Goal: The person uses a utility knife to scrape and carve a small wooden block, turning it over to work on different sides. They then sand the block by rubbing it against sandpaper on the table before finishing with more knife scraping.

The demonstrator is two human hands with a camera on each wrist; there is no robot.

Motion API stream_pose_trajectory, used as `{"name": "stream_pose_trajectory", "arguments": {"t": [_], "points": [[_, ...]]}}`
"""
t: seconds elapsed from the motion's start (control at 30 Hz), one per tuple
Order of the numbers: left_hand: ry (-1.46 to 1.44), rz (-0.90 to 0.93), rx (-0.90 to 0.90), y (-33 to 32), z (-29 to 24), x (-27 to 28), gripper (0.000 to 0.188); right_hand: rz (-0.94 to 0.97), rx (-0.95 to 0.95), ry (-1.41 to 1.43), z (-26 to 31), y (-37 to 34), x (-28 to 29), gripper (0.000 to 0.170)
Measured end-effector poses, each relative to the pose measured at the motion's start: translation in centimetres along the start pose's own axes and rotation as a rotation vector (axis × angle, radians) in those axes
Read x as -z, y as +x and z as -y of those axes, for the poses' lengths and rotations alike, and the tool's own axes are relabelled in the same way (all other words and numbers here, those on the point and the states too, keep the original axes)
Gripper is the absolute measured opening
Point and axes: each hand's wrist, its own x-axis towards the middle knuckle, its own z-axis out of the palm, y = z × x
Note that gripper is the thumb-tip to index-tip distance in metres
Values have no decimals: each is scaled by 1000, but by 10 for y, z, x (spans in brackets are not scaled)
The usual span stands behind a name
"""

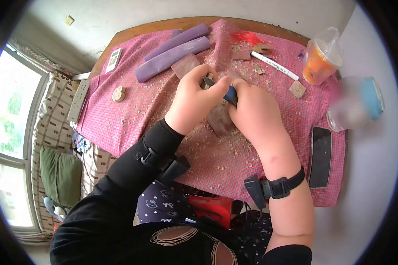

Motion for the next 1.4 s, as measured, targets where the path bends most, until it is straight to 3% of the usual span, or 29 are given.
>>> {"name": "stream_pose_trajectory", "arguments": {"t": [0.33, 0.43, 0.53, 0.63, 0.83, 1.03, 1.17, 1.23, 1.4], "points": [[-163, 22, 173, 6, 2, -6, 32, -42, 18, -114, 0, 2, 2, 19], [-199, 39, 177, 7, 2, -6, 33, -39, -1, -23, -1, 1, 0, 21], [-10, 24, 23, 6, -1, 0, 33, 2, 10, 145, -5, 1, 4, 22], [-2, 6, -77, 7, -1, 4, 33, 97, 22, 273, -6, 2, 13, 25], [29, 41, -134, 4, -3, 7, 33, 136, 58, 206, -11, 2, 15, 28], [40, -20, -11, -1, -11, 4, 32, -41, 52, -40, -3, 0, 3, 25], [-5, -42, -59, -3, -6, 2, 31, -70, 58, -120, 2, -3, 2, 21], [-88, -42, 48, -1, -9, 0, 29, -60, 57, -191, 2, -1, 3, 19], [-68, -18, -16, 0, -6, 2, 30, -45, 83, -13, -2, -2, 6, 27]]}}
